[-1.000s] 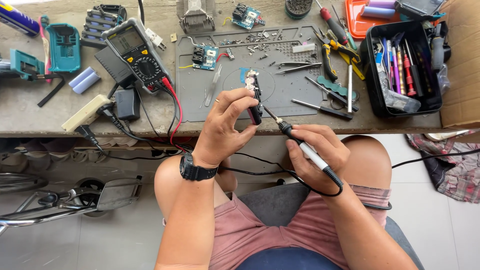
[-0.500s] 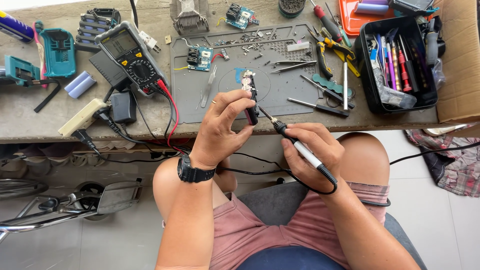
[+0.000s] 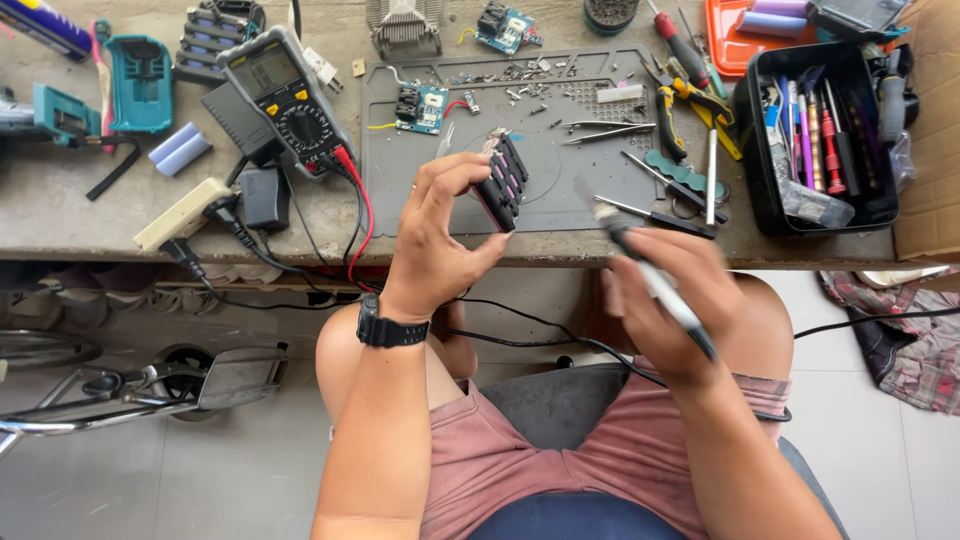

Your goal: Soldering wires to a circuit board and assembling it onto a battery pack

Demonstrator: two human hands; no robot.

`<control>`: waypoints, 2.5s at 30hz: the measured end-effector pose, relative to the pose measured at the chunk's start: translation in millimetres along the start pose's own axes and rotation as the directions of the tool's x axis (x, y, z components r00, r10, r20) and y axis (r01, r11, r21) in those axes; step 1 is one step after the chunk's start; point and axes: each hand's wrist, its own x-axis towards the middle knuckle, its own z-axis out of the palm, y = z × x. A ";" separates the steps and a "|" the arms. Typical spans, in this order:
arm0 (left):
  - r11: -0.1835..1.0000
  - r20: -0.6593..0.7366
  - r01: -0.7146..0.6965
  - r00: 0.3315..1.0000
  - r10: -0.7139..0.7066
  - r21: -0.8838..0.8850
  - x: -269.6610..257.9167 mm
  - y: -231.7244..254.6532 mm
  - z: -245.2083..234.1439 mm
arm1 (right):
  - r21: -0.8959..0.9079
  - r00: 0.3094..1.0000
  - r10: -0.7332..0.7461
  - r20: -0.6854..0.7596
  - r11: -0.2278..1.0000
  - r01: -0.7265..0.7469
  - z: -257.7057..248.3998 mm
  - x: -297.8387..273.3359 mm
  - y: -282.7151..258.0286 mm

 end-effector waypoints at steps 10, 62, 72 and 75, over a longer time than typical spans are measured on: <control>0.999 0.022 -0.044 0.999 0.045 -0.015 -5.9 -9.0 5.9 | 0.061 0.996 0.046 -0.076 0.997 -0.041 20.2 -6.9 0.5; 0.909 -0.163 0.292 0.923 -0.350 -0.298 -12.5 -25.3 24.3 | 0.153 0.986 0.166 -0.025 0.975 -0.161 14.7 -7.2 17.6; 0.654 -0.233 0.481 0.673 -0.702 -0.584 -9.3 -71.3 37.6 | 0.524 0.943 0.326 -0.059 0.815 -0.249 15.3 -27.4 23.2; 0.705 -0.227 0.493 0.713 -0.663 -0.510 -15.5 -90.4 40.0 | 0.508 0.954 0.300 -0.009 0.823 -0.254 12.6 -31.5 24.0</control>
